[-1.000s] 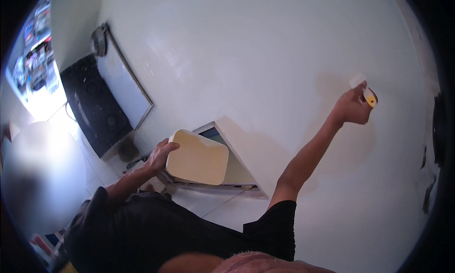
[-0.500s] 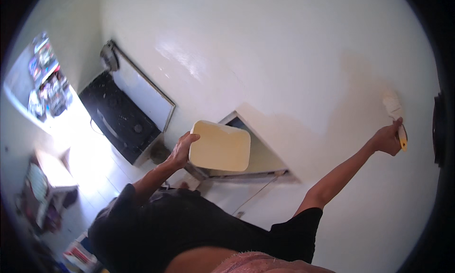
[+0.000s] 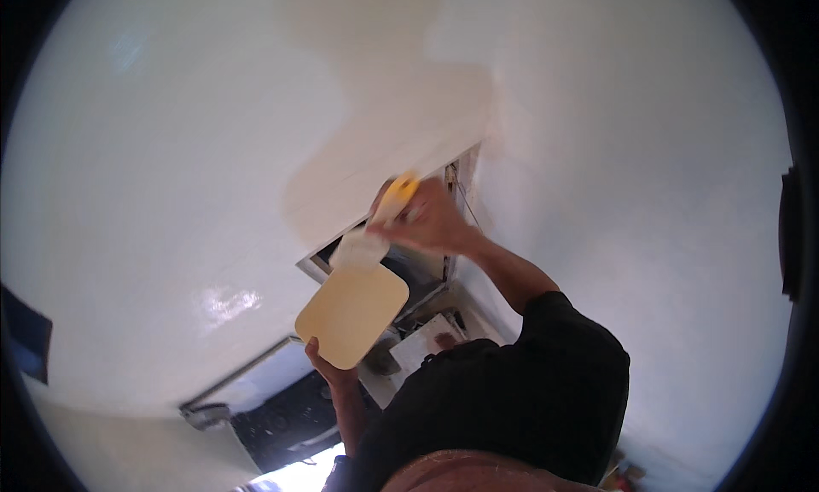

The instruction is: The person paints the ceiling using a brush and a container of white paint.

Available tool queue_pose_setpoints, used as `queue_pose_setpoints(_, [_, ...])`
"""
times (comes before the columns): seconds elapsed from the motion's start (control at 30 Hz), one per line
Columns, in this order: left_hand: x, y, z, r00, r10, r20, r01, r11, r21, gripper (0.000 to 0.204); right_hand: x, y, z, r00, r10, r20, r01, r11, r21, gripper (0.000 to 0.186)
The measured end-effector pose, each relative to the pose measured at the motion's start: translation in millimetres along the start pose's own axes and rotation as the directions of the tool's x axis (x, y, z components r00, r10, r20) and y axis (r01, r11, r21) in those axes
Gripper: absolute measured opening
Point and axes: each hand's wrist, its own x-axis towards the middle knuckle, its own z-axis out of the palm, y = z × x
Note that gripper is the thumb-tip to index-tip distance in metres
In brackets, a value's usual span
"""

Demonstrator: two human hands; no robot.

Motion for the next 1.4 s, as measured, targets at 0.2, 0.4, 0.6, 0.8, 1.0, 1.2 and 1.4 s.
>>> queue_pose_setpoints(0.2, [21,-27,22,0.996,0.034,0.078,-0.043,0.993,0.114,0.043,-16,49,7,0.969,0.012,0.246,0.05,0.968,-0.244,0.026])
queue_pose_setpoints(0.4, [31,-20,62,0.999,0.035,0.028,-0.038,0.993,0.116,0.037,-19,76,0,0.955,-0.02,0.294,0.118,0.941,-0.317,0.031])
queue_pose_setpoints(0.6, [44,-33,56,0.994,-0.041,0.098,0.036,0.997,0.061,0.033,-22,64,-22,0.981,0.031,0.19,0.067,0.87,-0.488,0.029])
queue_pose_setpoints(0.8, [36,-16,88,0.974,-0.171,0.152,0.173,0.985,-0.004,0.053,-42,50,-29,0.991,0.007,0.133,0.053,0.897,-0.44,0.024])
queue_pose_setpoints(1.0, [42,-22,79,0.945,-0.286,0.158,0.293,0.956,-0.02,0.059,-34,56,-25,0.979,0.095,0.181,0.01,0.863,-0.506,0.027])
queue_pose_setpoints(1.2, [44,-40,55,0.941,-0.293,0.167,0.307,0.95,-0.064,0.05,-34,62,-32,0.975,-0.06,0.212,0.155,0.872,-0.465,0.024])
queue_pose_setpoints(1.4, [47,-29,71,0.935,-0.296,0.197,0.3,0.954,0.009,0.053,-31,82,-46,0.915,-0.209,0.346,0.378,0.746,-0.548,0.032])
